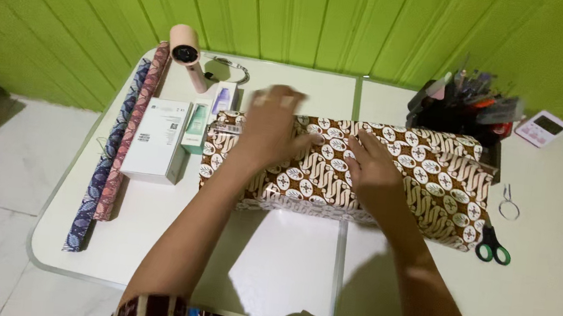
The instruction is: The person wraps a rectangular box with patterned wrapping paper on a white table. They fold the paper around the box, smooth the edges, and secure the seams with tape. The person then folds and tapes the ends to complete the wrapping.
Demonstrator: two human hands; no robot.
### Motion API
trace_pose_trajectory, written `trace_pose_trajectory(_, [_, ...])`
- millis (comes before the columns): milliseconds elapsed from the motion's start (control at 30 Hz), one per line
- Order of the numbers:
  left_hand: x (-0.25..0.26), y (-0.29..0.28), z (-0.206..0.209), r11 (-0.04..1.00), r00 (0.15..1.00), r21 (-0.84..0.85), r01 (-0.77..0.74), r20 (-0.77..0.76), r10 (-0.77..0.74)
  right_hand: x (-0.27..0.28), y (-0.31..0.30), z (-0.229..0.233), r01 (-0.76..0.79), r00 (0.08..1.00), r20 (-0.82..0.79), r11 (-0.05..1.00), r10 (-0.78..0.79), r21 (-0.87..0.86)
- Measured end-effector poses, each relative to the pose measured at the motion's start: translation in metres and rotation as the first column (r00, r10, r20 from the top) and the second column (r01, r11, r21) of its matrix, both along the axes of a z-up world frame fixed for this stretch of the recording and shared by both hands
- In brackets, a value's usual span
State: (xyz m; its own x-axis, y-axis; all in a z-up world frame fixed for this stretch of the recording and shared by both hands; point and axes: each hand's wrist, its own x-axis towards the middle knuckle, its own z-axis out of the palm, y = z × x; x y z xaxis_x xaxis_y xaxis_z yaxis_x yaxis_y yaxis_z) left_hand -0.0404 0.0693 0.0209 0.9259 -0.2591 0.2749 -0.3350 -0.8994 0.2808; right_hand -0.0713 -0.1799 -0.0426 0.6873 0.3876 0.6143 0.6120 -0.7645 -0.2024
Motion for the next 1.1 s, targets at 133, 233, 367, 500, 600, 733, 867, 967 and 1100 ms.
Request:
trace_pose_trajectory(133, [0.025,-0.033,-0.003,0.971,0.961,0.062,0.23,-0.17,-0.217,-0.001,0.002,0.011,0.065,0.976,-0.207,0.997,-0.072,-0.037])
trace_pose_trajectory(233, [0.04,-0.039,-0.003,0.966,0.916,0.096,0.238,-0.352,-0.191,0.004,0.002,0.026,0.1,0.96,-0.24,0.975,-0.147,-0.197])
trace_pose_trajectory(367, [0.044,-0.036,-0.009,0.968,0.893,0.076,0.241,-0.408,-0.191,0.017,-0.013,0.05,0.188,0.819,-0.482,0.94,-0.31,-0.285])
trace_pose_trajectory(500, [0.048,-0.036,-0.009,0.966,0.891,0.033,0.257,-0.395,-0.224,0.026,-0.027,0.064,0.191,0.817,-0.468,0.924,-0.337,-0.331])
trace_pose_trajectory(600, [0.052,-0.035,-0.009,0.963,0.875,-0.009,0.27,-0.415,-0.25,0.029,-0.032,0.06,0.158,0.81,-0.518,0.952,-0.277,-0.261])
trace_pose_trajectory(733, [0.062,-0.035,-0.009,0.941,0.853,-0.024,0.339,-0.413,-0.318,0.046,-0.039,0.052,0.015,0.931,-0.362,0.998,-0.039,-0.068])
trace_pose_trajectory(867, [0.066,-0.029,-0.011,0.94,0.834,-0.087,0.33,-0.439,-0.334,0.06,-0.042,0.042,0.026,0.854,-0.518,0.999,-0.04,-0.035])
trace_pose_trajectory(967, [0.069,-0.029,-0.014,0.945,0.848,-0.063,0.321,-0.425,-0.316,0.066,-0.046,0.039,0.034,0.834,-0.551,0.999,-0.028,0.001])
trace_pose_trajectory(1100, [0.07,-0.025,-0.016,0.952,0.853,-0.056,0.301,-0.431,-0.295,0.071,-0.048,0.033,0.003,0.844,-0.537,0.999,0.019,0.039])
